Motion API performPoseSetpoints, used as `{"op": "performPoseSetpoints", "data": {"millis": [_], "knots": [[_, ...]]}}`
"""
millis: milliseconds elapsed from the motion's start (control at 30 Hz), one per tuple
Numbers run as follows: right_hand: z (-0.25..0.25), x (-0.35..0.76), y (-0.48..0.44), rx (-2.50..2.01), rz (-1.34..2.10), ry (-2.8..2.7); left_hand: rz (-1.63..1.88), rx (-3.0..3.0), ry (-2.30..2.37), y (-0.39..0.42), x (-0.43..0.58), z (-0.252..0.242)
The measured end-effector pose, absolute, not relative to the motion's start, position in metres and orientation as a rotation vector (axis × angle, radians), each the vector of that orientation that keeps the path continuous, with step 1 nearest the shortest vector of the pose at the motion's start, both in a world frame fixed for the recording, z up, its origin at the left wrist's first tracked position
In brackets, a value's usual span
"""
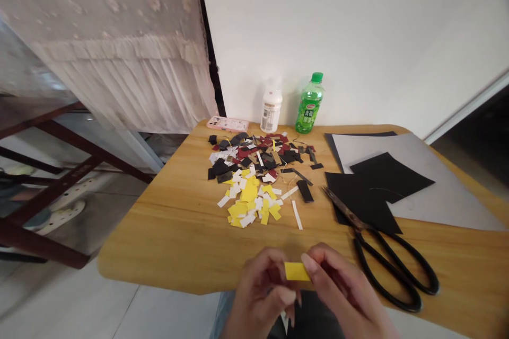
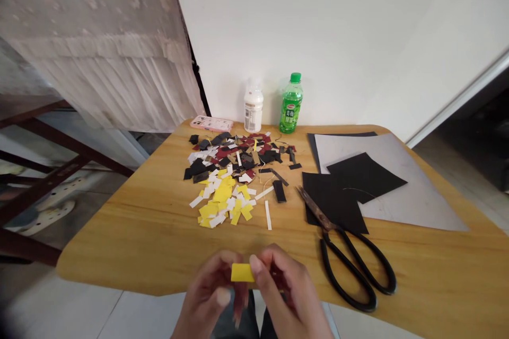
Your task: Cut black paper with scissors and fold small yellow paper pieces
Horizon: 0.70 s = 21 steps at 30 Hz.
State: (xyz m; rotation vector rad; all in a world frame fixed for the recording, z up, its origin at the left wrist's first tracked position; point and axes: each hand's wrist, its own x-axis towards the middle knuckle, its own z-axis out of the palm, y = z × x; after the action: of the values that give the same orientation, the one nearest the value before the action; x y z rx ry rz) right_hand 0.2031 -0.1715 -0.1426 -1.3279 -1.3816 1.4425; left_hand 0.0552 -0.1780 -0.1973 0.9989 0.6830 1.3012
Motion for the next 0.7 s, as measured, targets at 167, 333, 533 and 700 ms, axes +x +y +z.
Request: {"op": "performPoseSetpoints", "data": {"millis": [167, 333, 533, 700], "knots": [[-0.145, 0.195, -0.172, -1.311, 1.412, -1.366, 1.523, 1.123, 0.833, -0.175, 0.052, -0.197], [-0.139, 0.195, -0.169, -1.231, 1.424, -1.526, 1.610, 1.072, 0.850, -0.179, 0.051, -0.204], [-0.124, 0.217, -0.096, -1.344, 0.683, -2.181, 1.622, 0.998, 0.910, -0.179, 0.051, -0.202], [-0.128, 0.204, -0.040, -1.312, 0.621, -2.623, 1.651, 1.207, 0.796, -0.174, 0.050, -0.204]]}}
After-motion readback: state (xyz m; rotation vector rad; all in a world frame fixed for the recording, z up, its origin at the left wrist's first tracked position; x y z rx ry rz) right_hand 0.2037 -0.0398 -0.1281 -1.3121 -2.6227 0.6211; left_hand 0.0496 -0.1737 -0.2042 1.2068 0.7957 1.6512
